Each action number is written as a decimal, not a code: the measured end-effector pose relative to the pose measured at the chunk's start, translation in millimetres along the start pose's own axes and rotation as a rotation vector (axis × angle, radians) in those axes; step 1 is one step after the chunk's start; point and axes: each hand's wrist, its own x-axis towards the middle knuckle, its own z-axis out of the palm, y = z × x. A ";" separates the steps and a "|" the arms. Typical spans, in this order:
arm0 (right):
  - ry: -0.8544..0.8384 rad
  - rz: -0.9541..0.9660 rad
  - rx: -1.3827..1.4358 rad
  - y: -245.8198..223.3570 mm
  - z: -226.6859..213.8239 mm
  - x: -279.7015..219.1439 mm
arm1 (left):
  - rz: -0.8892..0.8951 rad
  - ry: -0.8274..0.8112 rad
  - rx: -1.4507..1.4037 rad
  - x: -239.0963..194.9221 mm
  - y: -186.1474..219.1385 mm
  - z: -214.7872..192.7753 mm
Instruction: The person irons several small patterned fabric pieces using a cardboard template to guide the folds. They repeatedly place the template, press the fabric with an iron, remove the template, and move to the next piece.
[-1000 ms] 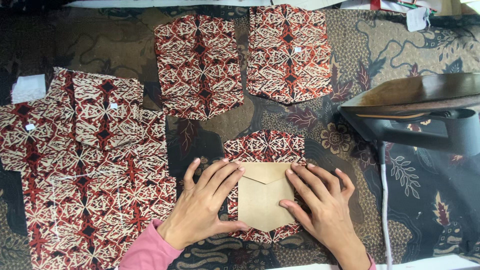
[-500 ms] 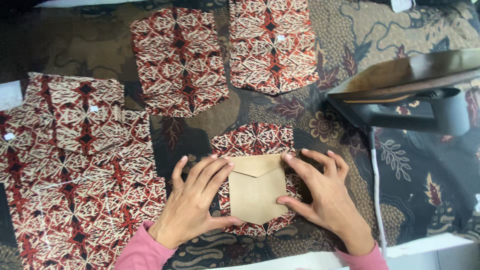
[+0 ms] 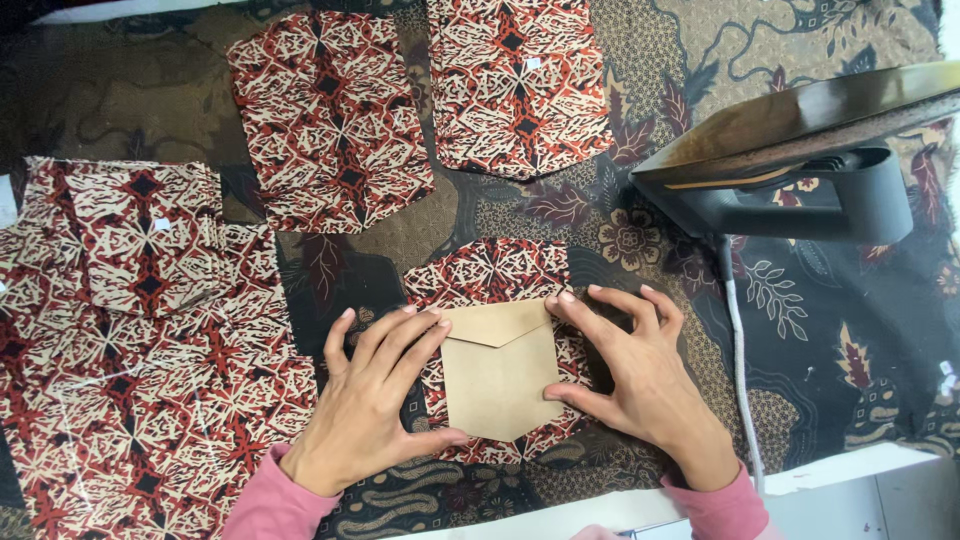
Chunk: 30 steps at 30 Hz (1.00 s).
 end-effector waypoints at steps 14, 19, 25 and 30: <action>0.025 -0.011 0.007 3.8 -0.4 -1.2 | -0.007 0.004 0.047 -0.8 0.8 6.7; 0.021 -0.008 0.011 4.6 -0.9 -0.5 | -0.006 0.007 0.059 -0.6 1.0 7.5; 0.004 -0.020 -0.004 4.1 -2.7 1.3 | -0.010 0.010 0.059 0.0 2.3 7.1; 0.003 -0.054 -0.043 3.8 -3.3 2.3 | -0.014 0.011 0.048 1.3 3.8 5.0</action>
